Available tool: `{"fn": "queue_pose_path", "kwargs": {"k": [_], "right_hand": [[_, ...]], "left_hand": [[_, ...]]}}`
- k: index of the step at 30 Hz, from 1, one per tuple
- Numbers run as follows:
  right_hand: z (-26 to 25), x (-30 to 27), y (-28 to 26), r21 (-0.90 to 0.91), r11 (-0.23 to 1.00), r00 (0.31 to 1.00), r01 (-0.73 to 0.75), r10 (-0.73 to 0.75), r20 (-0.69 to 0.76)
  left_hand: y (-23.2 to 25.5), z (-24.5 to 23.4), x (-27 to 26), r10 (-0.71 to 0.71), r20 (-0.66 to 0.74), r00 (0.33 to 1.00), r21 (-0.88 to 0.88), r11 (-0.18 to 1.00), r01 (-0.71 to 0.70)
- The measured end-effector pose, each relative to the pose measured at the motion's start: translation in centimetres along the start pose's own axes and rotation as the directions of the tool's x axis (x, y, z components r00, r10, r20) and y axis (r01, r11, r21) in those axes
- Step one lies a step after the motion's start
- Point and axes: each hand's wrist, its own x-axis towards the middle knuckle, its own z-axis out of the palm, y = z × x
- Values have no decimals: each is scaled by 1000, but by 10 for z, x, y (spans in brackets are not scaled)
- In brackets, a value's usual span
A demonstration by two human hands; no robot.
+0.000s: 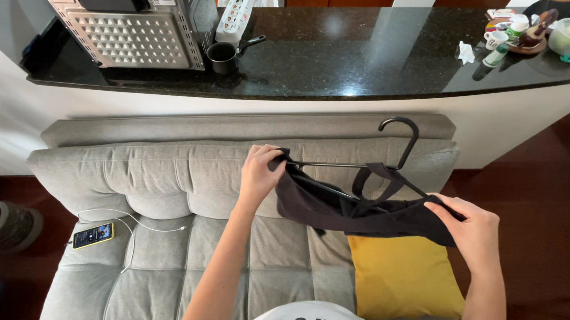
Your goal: The person takes various items of clothing from chairs and a drying rack, places them onto hangers by hand, and hangs them onto a laundry rack.
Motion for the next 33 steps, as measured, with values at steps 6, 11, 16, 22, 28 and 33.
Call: {"fn": "queue_pose_path", "kwargs": {"k": [6, 11, 16, 22, 28, 33], "right_hand": [[6, -3, -9, -13, 999, 997, 51, -52, -58], [29, -4, -21, -55, 995, 991, 80, -85, -104], [39, -11, 5, -106, 992, 982, 63, -81, -172], [22, -42, 36, -6, 997, 970, -71, 67, -233], [6, -85, 42, 113, 940, 887, -323, 342, -312], [-13, -129, 21, 111, 877, 784, -467, 468, -408]], "left_hand": [[0, 8, 9, 247, 24, 969, 112, 962, -248], [24, 26, 13, 432, 93, 897, 103, 892, -440], [54, 15, 15, 510, 149, 847, -16, 858, -514], [48, 3, 22, 326, 137, 935, -293, 915, -276], [70, 12, 28, 426, 231, 875, -382, 867, -321], [76, 60, 29, 502, 304, 810, -410, 836, -365]]}}
